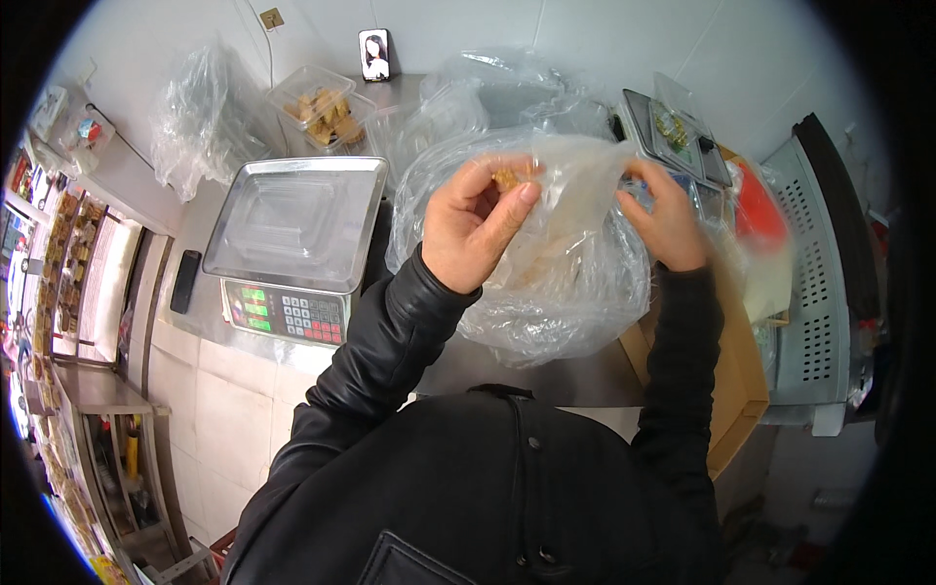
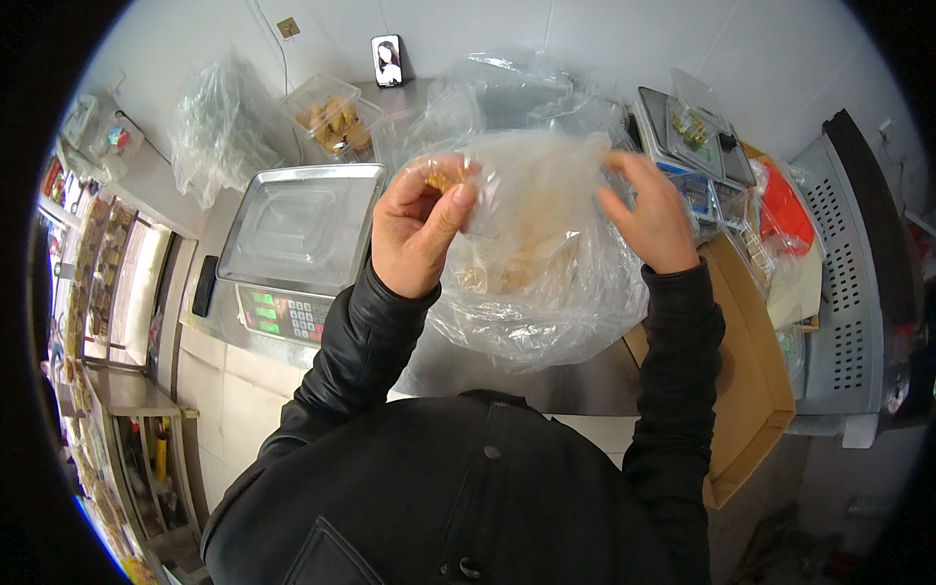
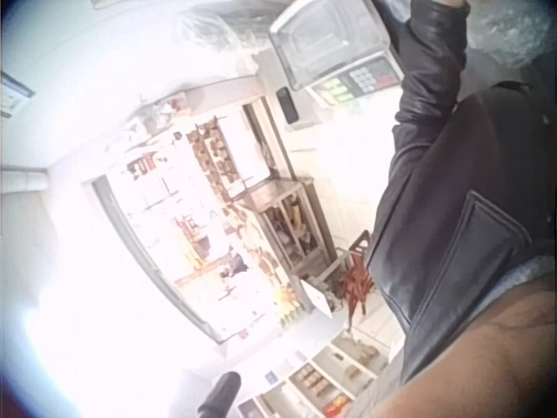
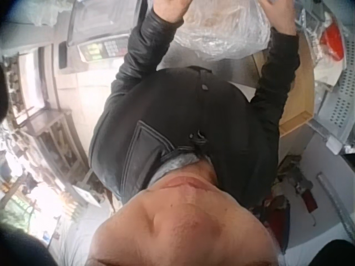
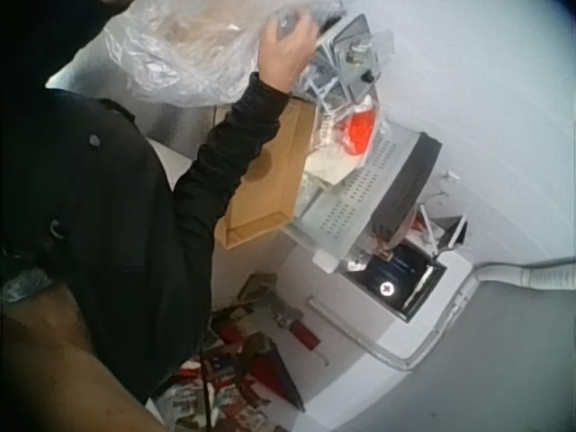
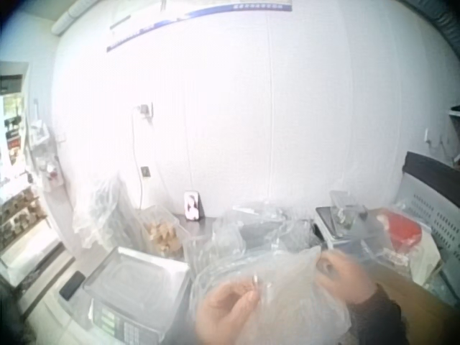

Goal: The person unpacks a plastic bag containing a clear container, places the container on a digital scale, and then transfers a granular food item from a cardboard box into a new plastic bag. The person ties the bag and sets it aside.

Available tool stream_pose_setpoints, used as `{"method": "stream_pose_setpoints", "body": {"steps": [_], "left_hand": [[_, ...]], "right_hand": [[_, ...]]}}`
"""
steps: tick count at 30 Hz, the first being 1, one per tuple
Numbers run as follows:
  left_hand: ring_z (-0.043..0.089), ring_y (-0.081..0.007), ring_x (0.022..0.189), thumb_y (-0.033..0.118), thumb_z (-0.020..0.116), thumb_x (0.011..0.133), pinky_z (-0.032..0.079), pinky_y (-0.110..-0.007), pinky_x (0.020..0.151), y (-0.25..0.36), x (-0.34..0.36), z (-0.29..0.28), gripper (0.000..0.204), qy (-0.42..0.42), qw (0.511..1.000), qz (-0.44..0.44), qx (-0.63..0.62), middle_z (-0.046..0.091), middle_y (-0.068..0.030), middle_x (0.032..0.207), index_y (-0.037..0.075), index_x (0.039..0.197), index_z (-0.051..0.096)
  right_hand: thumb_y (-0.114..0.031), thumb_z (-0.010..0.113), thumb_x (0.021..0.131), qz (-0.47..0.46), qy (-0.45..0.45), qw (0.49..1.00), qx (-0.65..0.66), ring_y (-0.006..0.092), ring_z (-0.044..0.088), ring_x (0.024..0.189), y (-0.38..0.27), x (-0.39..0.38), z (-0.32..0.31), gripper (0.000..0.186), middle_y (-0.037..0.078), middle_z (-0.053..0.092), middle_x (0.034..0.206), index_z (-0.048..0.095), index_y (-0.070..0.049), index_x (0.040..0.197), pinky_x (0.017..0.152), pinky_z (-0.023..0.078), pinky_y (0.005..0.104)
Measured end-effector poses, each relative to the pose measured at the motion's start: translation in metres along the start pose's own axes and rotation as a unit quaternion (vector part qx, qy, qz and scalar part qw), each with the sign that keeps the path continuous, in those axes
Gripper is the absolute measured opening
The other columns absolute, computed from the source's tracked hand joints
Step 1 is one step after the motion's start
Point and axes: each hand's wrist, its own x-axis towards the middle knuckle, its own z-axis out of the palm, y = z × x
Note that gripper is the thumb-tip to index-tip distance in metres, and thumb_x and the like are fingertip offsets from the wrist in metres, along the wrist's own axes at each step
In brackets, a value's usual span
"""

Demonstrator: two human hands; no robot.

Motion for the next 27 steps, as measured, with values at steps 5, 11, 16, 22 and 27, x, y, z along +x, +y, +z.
{"method": "stream_pose_setpoints", "body": {"steps": [5,11,16,22,27], "left_hand": [[0.048,-0.0078,0.079,0.003,0.058,0.078,0.041,-0.023,0.072,-0.008,0.004,-0.002,0.024,-0.019,0.996,0.034,0.076,0.048,0.0016,0.080,0.002,0.101,0.052],[0.049,-0.0090,0.084,0.003,0.059,0.077,0.040,-0.023,0.075,-0.009,-0.003,0.000,0.026,-0.025,0.996,-0.035,-0.074,0.051,-0.0025,0.093,0.003,0.101,0.050],[0.049,-0.0050,0.073,0.011,0.057,0.081,0.038,-0.020,0.061,0.003,-0.001,-0.006,0.011,-0.019,0.996,-0.027,0.086,0.054,-0.0013,0.076,0.001,0.078,0.057],[0.049,-0.0069,0.071,0.017,0.058,0.081,0.040,-0.021,0.063,-0.002,-0.002,-0.022,0.020,0.027,0.997,-0.030,0.059,0.058,-0.0038,0.079,-0.002,0.089,0.057],[0.049,-0.0237,0.098,0.032,0.071,0.066,0.040,-0.032,0.081,-0.018,-0.029,-0.047,0.069,-0.165,0.935,-0.003,0.315,0.048,-0.0154,0.110,0.002,0.119,0.040]], "right_hand": [[-0.006,0.057,0.074,0.118,-0.139,0.975,0.131,0.0145,0.051,0.090,0.016,-0.007,0.012,0.040,0.008,0.052,0.104,0.043,-0.003,0.112,0.074,0.043,0.0262],[-0.013,0.060,0.074,0.066,-0.069,0.975,0.202,0.0161,0.053,0.085,0.010,-0.007,0.031,0.039,0.007,0.054,0.098,0.045,-0.003,0.108,0.070,0.044,0.0270],[-0.014,0.058,0.077,0.138,-0.220,0.950,0.172,0.0122,0.054,0.069,0.011,-0.003,0.035,0.020,0.005,0.056,0.077,0.052,0.000,0.090,0.062,0.044,0.0246],[-0.010,0.048,0.084,0.004,0.107,0.922,0.373,0.0041,0.042,0.054,0.005,0.001,0.023,0.013,-0.002,0.042,0.061,0.046,-0.003,0.073,0.050,0.035,0.0196],[-0.015,0.044,0.087,0.056,0.060,0.965,0.251,0.0055,0.041,0.050,0.001,0.008,0.009,0.023,-0.003,0.040,0.055,0.044,-0.005,0.067,0.047,0.034,0.0193]]}}
